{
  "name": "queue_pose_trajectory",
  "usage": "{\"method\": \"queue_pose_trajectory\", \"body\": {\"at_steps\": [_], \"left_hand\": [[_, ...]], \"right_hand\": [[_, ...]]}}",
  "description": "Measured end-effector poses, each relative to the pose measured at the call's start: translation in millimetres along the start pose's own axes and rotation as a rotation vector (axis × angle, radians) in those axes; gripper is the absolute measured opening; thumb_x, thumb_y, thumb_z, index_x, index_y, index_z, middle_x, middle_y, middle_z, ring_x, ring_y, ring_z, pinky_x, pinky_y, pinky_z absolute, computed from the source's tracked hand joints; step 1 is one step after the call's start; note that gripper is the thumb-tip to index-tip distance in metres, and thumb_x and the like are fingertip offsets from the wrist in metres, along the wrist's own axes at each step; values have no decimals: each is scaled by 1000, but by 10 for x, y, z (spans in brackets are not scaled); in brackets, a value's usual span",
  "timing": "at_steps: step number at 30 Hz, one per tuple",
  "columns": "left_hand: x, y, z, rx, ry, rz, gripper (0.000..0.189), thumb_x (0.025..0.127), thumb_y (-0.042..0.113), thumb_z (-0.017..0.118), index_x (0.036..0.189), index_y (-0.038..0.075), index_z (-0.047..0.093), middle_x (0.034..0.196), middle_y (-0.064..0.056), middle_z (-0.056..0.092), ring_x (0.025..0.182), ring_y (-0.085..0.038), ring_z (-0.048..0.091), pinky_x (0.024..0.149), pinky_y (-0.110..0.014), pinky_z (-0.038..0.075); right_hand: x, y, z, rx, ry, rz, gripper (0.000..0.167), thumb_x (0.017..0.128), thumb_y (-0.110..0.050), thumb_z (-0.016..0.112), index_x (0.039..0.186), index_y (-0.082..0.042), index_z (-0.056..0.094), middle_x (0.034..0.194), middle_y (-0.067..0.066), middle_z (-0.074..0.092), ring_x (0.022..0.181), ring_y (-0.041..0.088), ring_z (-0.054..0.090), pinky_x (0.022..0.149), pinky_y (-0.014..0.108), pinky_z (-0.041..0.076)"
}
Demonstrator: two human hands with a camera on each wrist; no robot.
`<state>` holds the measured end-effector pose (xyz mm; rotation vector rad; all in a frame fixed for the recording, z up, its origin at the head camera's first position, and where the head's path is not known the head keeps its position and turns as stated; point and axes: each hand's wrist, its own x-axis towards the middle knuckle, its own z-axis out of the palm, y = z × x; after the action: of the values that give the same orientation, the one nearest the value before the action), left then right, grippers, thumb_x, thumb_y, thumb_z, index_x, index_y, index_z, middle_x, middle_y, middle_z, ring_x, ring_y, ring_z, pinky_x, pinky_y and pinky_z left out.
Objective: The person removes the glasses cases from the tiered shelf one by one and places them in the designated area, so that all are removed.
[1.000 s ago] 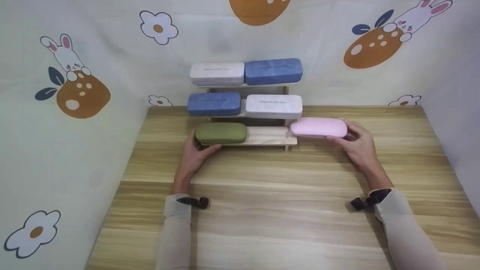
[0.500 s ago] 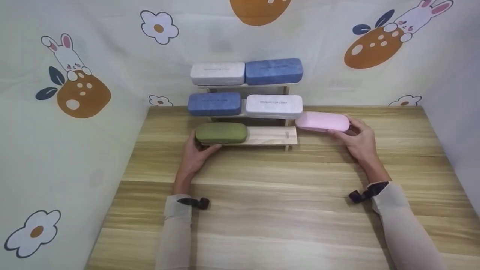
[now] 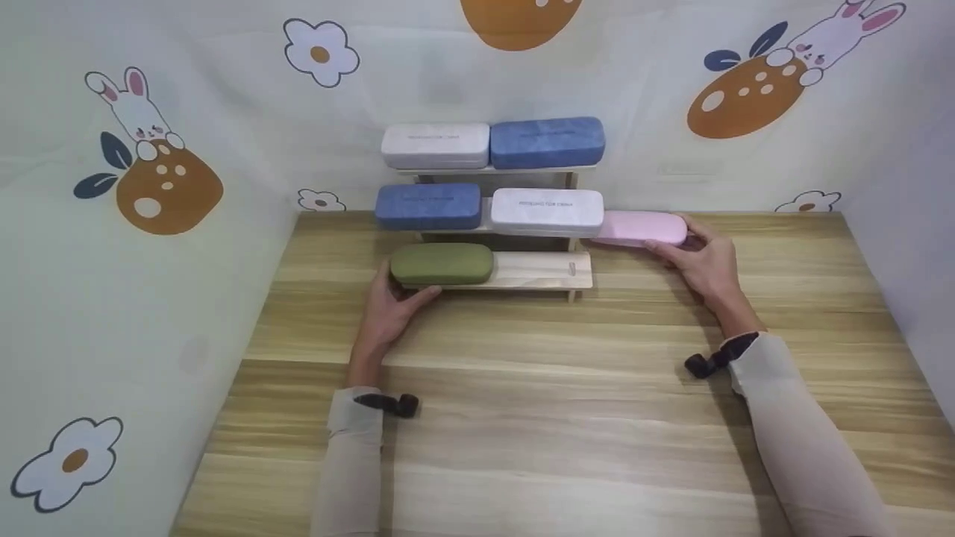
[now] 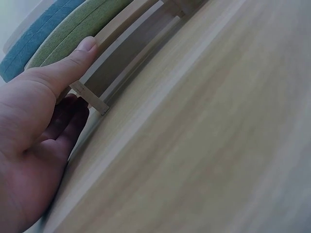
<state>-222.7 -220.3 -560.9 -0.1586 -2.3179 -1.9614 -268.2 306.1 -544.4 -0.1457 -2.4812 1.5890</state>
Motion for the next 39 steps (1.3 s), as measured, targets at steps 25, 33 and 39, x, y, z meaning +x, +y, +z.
{"method": "queue_pose_trajectory", "body": {"at_steps": [25, 33, 39], "left_hand": [[-27, 19, -4, 3, 5, -23, 87, 85, 29, 96, 156, 15, 48, 152, -7, 61, 146, -22, 55, 129, -39, 42], [-9, -1, -6, -22, -15, -25, 88, 86, 28, 95, 157, 16, 46, 154, -6, 58, 149, -21, 53, 131, -37, 40], [-11, 6, -3, -22, -12, -26, 89, 85, 29, 96, 158, 15, 45, 155, -7, 58, 148, -20, 53, 130, -37, 42]], "right_hand": [[341, -54, 41, -175, -116, -6, 84, 97, -40, 83, 161, -2, 45, 139, 22, 63, 100, 15, 56, 74, 10, 43], [331, -49, 57, -149, -100, 6, 84, 97, -36, 83, 160, 1, 43, 147, 24, 59, 103, 19, 57, 74, 7, 45], [320, -39, 76, -153, -74, 5, 85, 96, -39, 84, 159, 1, 43, 144, 25, 60, 99, 17, 58, 72, 7, 44]]}}
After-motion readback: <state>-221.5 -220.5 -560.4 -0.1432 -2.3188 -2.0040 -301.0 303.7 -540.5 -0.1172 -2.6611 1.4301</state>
